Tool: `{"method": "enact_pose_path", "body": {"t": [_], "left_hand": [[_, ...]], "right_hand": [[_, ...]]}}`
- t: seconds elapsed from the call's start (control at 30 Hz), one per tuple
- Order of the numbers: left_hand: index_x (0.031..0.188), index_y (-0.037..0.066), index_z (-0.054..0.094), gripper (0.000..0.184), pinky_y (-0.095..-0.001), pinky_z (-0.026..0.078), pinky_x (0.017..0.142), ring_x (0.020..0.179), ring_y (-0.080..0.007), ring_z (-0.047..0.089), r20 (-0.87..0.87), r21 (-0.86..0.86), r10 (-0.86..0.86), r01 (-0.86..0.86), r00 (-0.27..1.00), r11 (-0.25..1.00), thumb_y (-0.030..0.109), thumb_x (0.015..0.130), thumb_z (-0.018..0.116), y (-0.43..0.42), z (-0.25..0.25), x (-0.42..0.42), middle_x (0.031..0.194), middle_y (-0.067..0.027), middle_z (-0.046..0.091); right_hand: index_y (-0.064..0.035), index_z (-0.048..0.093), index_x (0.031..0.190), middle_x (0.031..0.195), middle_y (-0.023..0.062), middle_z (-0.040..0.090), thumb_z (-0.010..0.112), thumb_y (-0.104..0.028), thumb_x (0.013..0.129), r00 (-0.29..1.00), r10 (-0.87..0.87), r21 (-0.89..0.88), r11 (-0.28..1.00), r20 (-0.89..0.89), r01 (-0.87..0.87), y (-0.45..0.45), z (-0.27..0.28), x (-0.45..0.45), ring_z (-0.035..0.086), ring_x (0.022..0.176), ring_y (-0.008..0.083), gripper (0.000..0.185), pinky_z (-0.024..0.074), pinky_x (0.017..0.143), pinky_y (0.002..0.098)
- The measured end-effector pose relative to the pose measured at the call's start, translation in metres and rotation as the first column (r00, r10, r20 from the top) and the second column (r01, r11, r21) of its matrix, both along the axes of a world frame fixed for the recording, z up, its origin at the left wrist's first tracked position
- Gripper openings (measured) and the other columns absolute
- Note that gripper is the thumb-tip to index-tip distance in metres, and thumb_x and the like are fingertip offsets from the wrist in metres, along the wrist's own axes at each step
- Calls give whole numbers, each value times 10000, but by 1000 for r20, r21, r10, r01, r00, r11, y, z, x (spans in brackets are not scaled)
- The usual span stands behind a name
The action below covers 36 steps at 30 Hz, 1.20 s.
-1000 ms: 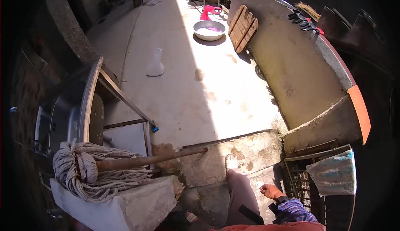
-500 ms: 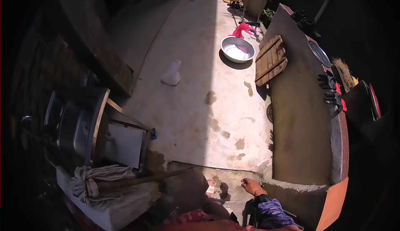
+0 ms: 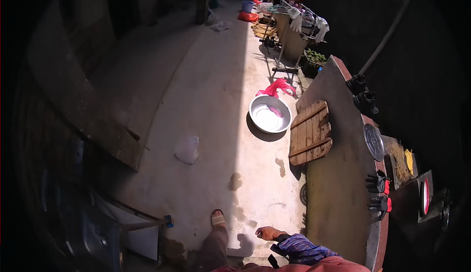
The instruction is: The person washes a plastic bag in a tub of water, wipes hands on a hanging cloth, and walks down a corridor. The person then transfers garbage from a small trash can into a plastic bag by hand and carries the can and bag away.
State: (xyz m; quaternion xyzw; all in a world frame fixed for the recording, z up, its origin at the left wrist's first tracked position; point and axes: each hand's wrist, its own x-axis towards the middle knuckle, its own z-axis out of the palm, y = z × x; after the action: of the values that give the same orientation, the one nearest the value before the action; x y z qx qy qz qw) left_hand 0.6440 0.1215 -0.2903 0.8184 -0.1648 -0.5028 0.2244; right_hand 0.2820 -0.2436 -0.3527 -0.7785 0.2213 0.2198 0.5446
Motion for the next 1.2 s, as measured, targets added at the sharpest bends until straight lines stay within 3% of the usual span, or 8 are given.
{"method": "enact_pose_path", "body": {"t": [0.1,0.4,0.57,0.73,0.77,0.8,1.0,1.2], "left_hand": [[832,62,598,285,-333,458,592,693,-169,562,2,-46,64,-64,998,997,338,897,572,-42,40,54,728,-57,569],[750,76,599,332,-344,443,564,654,-174,542,45,29,-34,33,998,999,372,894,557,-67,62,107,672,-52,541],[691,83,644,269,-327,417,531,598,-168,526,699,-169,-176,399,693,901,284,870,654,-155,2,200,720,-56,555],[883,26,668,279,-420,528,712,719,-281,648,645,54,-557,695,524,717,284,896,563,-298,52,274,796,-120,672],[866,29,663,268,-400,529,702,722,-262,652,433,30,-371,399,821,917,273,895,556,-352,92,270,773,-115,664],[849,32,657,257,-379,530,691,725,-243,655,201,102,-71,51,977,993,261,894,550,-385,114,271,751,-110,656],[789,33,613,179,-304,521,661,775,-176,680,-109,-26,375,-380,921,925,203,843,634,-519,169,360,784,-101,683],[820,14,551,133,-316,520,723,751,-167,632,89,-609,551,-392,830,689,112,867,628,-697,275,545,773,-84,635]], "right_hand": [[-118,686,1087,1045,178,683,608,-303,848,919,-209,-258,958,-333,125,-66,64,6,634,1009,366,312,499,896,413],[-137,615,1138,916,55,686,668,-313,894,613,-547,244,599,-570,762,-170,108,11,669,728,192,306,502,534,323],[-126,620,1146,939,68,694,634,-296,903,532,-479,25,726,-698,687,-257,104,11,677,758,195,297,523,583,346],[-115,624,1155,962,80,703,601,-278,913,707,-308,-112,944,-636,311,-398,86,50,685,787,199,293,545,633,369],[-78,632,1124,913,89,700,591,-245,901,483,-618,-137,692,-621,709,-424,108,93,683,738,211,282,556,631,391],[-56,637,1092,884,79,691,591,-216,894,539,-665,-224,712,-516,665,-459,98,123,676,690,205,259,538,582,351],[-27,646,1091,906,85,690,591,-135,893,800,-599,-331,758,-16,561,-654,116,366,648,792,165,232,526,720,297],[-27,619,1170,958,94,693,562,-158,928,851,-506,-108,862,-139,495,-755,139,543,671,816,177,281,535,716,309]]}}
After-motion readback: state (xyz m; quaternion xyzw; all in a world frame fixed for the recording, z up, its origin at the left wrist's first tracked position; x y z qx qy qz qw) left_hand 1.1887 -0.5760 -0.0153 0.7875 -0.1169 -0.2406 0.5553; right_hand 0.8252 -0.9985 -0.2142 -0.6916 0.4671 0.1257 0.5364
